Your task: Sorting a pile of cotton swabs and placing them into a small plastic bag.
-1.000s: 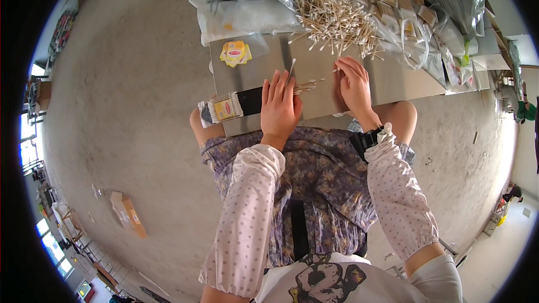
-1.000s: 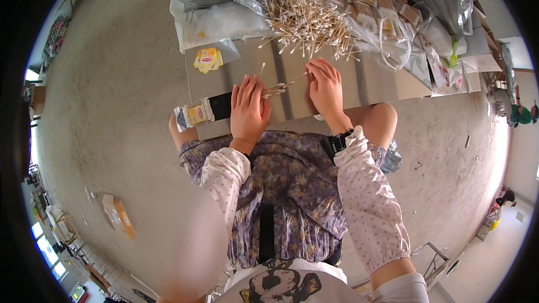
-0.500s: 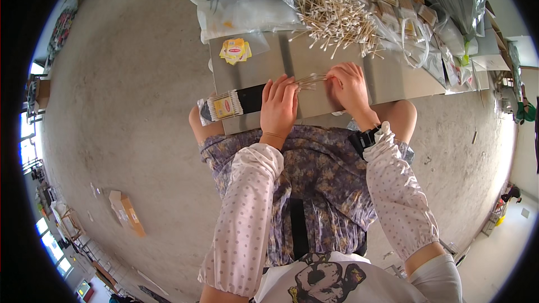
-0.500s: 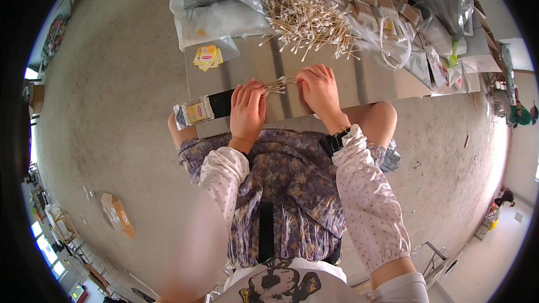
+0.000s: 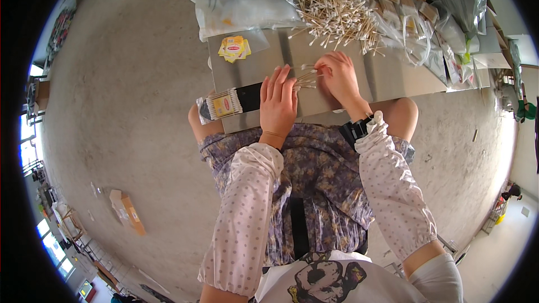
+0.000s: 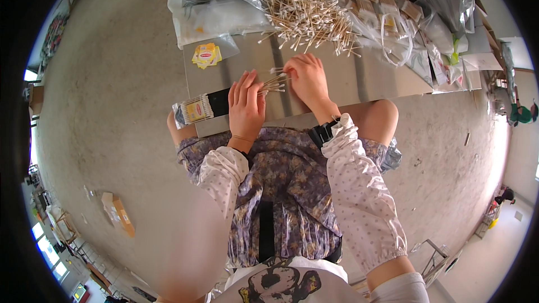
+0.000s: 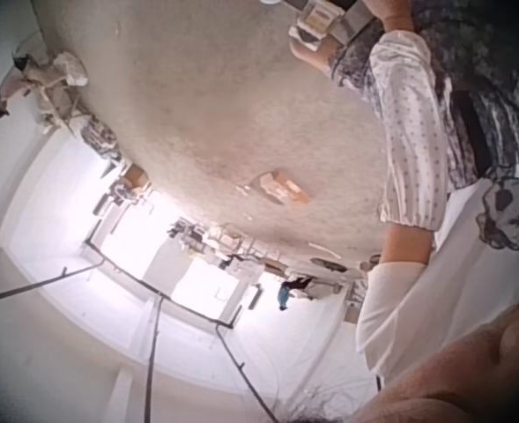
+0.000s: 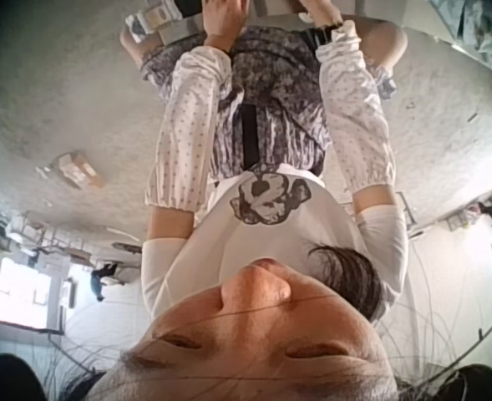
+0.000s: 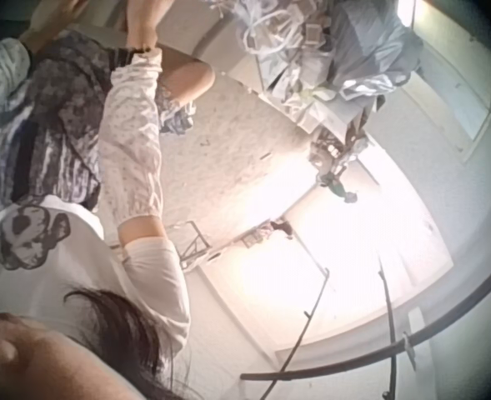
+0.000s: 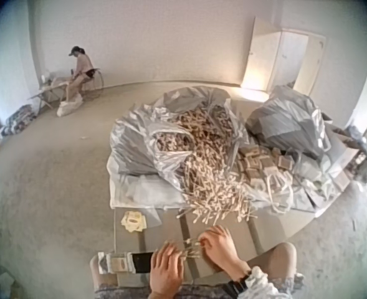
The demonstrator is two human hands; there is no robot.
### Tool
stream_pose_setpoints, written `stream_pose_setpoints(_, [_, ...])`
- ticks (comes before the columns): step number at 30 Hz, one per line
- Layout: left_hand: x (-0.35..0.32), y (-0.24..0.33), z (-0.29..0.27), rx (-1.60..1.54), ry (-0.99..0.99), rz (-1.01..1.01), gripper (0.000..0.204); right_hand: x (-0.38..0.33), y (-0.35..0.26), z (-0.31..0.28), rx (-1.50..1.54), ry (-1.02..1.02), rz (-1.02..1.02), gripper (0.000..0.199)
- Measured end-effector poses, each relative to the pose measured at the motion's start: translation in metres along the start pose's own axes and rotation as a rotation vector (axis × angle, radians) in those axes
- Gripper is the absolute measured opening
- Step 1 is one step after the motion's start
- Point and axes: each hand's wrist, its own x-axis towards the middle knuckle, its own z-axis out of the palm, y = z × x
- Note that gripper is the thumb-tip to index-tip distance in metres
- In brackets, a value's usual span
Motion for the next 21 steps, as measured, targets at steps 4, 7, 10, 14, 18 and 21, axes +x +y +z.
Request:
stream_pose_setpoints(4, [-0.004, -0.007, 0.002, 0.021, -0.067, -0.001, 0.021, 0.000, -0.011, 0.001, 0.045, -0.117, -0.131, 0.010])
stream_pose_setpoints(7, [-0.006, -0.010, 0.005, -0.016, -0.103, 0.018, 0.022, 0.000, -0.001, -0.004, 0.040, -0.082, -0.128, 0.010])
stream_pose_setpoints(10, [-0.006, -0.010, 0.004, -0.044, -0.080, 0.011, 0.018, 0.001, 0.009, -0.012, 0.000, -0.110, -0.077, 0.010])
stream_pose_setpoints(14, [-0.003, -0.008, 0.002, -0.065, -0.057, 0.005, 0.014, 0.005, 0.021, -0.015, -0.034, -0.038, -0.078, 0.011])
stream_pose_setpoints(18, [-0.007, -0.011, 0.002, -0.050, -0.100, 0.032, 0.025, 0.012, 0.010, -0.001, 0.011, -0.007, 0.047, 0.009])
stream_pose_setpoints(21, [-0.005, -0.007, 0.001, -0.042, -0.099, 0.022, 0.030, 0.013, -0.012, 0.012, 0.123, -0.070, -0.037, 0.009])
